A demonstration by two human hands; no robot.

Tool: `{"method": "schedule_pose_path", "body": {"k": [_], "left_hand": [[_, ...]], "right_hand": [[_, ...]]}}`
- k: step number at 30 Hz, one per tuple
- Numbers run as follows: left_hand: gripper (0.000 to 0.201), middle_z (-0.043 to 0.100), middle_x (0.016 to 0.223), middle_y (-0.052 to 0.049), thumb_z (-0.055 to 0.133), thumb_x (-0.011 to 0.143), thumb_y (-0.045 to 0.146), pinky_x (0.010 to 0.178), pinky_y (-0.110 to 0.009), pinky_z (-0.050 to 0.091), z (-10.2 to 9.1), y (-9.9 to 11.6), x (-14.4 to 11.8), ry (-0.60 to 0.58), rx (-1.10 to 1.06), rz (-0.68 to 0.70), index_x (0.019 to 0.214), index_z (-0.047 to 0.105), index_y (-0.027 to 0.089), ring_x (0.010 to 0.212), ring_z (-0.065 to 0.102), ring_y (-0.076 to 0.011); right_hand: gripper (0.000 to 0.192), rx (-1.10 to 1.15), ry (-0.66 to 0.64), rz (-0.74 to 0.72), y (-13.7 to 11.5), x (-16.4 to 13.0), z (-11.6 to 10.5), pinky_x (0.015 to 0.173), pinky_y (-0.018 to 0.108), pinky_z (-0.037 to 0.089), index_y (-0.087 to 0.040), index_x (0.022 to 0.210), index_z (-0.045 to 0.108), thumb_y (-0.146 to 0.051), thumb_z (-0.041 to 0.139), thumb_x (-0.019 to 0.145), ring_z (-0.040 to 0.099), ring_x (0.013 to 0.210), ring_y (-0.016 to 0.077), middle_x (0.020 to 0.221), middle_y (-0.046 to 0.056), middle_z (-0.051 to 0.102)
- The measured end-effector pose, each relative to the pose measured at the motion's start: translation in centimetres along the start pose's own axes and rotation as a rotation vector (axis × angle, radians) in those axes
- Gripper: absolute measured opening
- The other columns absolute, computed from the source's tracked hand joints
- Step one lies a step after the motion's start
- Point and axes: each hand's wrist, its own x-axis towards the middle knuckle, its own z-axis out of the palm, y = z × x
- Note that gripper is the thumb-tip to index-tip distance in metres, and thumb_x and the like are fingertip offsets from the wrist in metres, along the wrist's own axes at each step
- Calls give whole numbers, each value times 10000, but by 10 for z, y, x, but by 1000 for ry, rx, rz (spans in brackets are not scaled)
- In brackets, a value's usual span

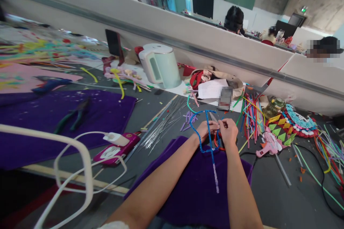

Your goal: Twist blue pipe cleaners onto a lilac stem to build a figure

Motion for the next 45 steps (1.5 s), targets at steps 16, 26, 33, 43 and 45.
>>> {"method": "schedule_pose_path", "body": {"k": [16,26,33,43,45], "left_hand": [[276,633,557,-38,805,551,272,566,-254,490,0,1,-2,-45,14,39,727,698,89,537,603,-133],[338,641,597,-46,831,497,269,566,-251,483,1,2,-5,-123,23,11,739,685,83,554,604,-131],[332,626,568,-36,818,509,277,569,-246,474,1,1,-4,-89,13,21,748,682,91,555,606,-135],[293,641,587,-33,785,532,274,572,-236,461,5,-3,-3,-48,17,46,738,678,95,573,608,-140],[302,642,586,-36,793,517,280,578,-242,463,5,-3,-3,-29,11,43,726,678,95,578,612,-146]], "right_hand": [[274,484,-123,261,9,4,8,558,238,422,-163,697,636,-436,660,691,532,567,121,626,1,625],[250,869,-303,563,6,5,6,377,200,148,-179,676,573,-398,692,660,206,372,42,419,-106,329],[234,547,-177,271,2,3,7,492,219,371,-183,787,580,-410,615,743,442,517,96,605,-38,511],[226,-182,-11,-273,-16,-4,4,915,404,405,-212,1001,656,-302,511,853,454,1062,232,1229,122,451],[204,-170,-18,-272,-15,-4,7,918,408,407,-200,950,662,-301,515,850,453,1076,237,1221,126,452]]}}
